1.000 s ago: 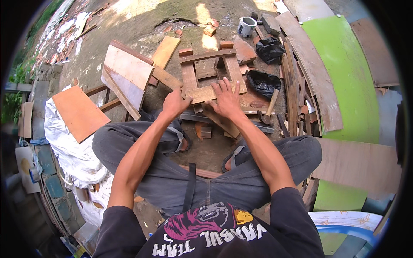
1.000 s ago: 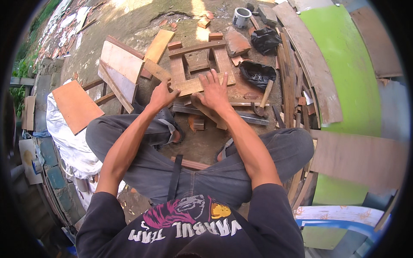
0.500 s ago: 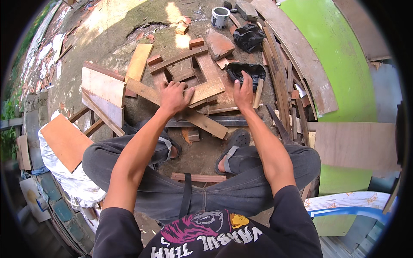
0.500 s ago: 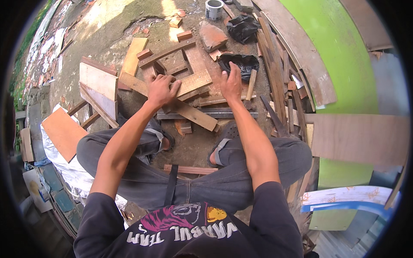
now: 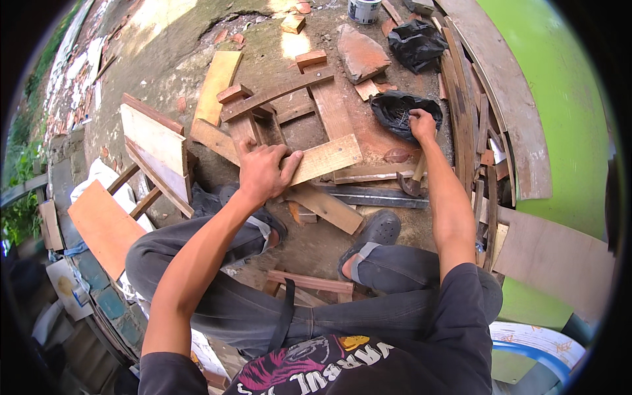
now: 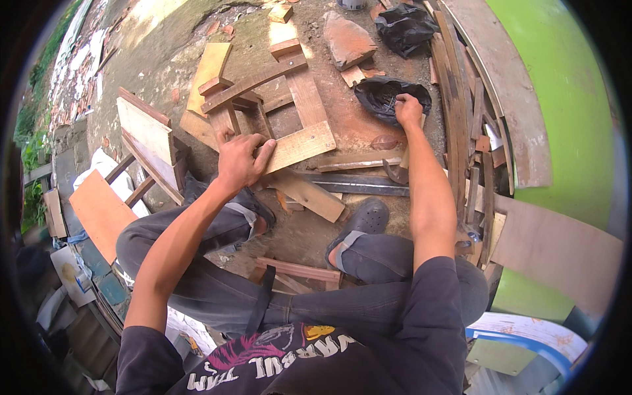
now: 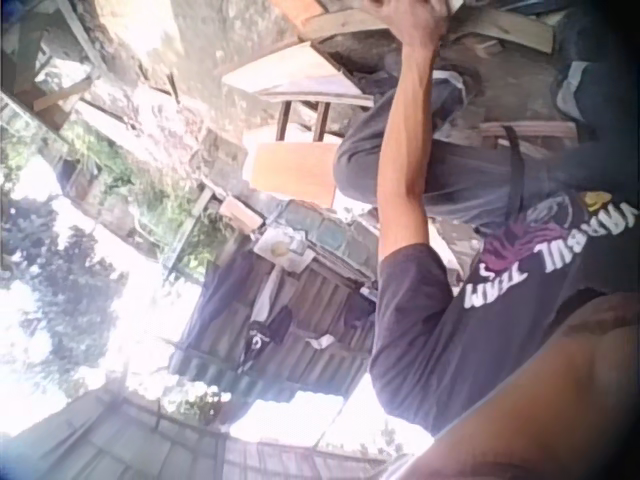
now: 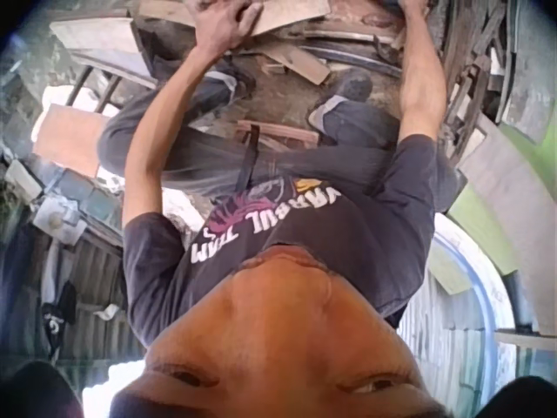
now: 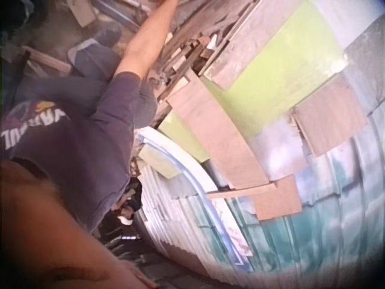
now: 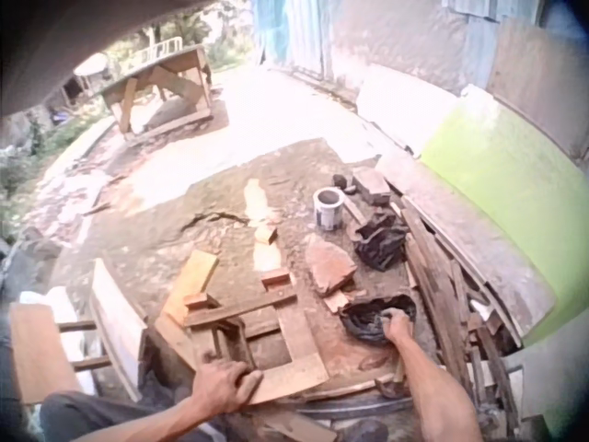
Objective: The person sits on the ground and assembles a small wooden frame by hand. They pick up nails from a black plastic bag, position them on the frame, and hammer them in with a claw hammer. The person repeatedly retrieves nails and hammers them into the frame throughout the clip.
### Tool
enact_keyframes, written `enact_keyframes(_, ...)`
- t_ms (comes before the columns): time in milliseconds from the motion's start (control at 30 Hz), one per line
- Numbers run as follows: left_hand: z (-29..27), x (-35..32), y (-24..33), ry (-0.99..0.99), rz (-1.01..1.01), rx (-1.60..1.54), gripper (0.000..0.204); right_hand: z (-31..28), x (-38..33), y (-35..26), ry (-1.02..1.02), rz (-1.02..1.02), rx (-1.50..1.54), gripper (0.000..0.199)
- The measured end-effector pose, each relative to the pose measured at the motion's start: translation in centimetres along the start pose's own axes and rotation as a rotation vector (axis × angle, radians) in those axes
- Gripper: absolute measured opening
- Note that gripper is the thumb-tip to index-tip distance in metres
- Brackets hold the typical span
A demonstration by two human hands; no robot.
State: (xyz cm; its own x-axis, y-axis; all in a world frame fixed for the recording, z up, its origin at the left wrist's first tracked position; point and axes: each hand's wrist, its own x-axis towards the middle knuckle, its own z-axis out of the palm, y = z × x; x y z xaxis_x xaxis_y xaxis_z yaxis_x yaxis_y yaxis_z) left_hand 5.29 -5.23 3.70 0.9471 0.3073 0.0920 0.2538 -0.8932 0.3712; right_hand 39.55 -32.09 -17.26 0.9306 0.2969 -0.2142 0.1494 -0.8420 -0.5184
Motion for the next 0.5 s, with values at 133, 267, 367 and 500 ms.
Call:
enact_keyframes(133, 0.0, 0.5, 0.0, -0.024, -0.016, 0.002, 0.035, 2.2, 1.4, 1.1, -0.022, 0.068, -0.166, 0.026)
enact_keyframes(267, 0.2, 0.2, -0.3, 0.022, -0.005, -0.055, 0.030, 2.8, 0.5, -0.9, -0.021, 0.114, -0.248, 0.022)
enact_keyframes(367, 0.2, 0.2, -0.3, 0.000, -0.021, -0.041, 0.030, 2.7, 0.3, -0.7, -0.047, 0.061, -0.291, 0.027)
enact_keyframes(500, 0.0, 0.0, -0.3, -0.022, -0.046, -0.017, 0.036, 3.0, 0.0, -0.6, -0.055, 0.006, -0.363, 0.025)
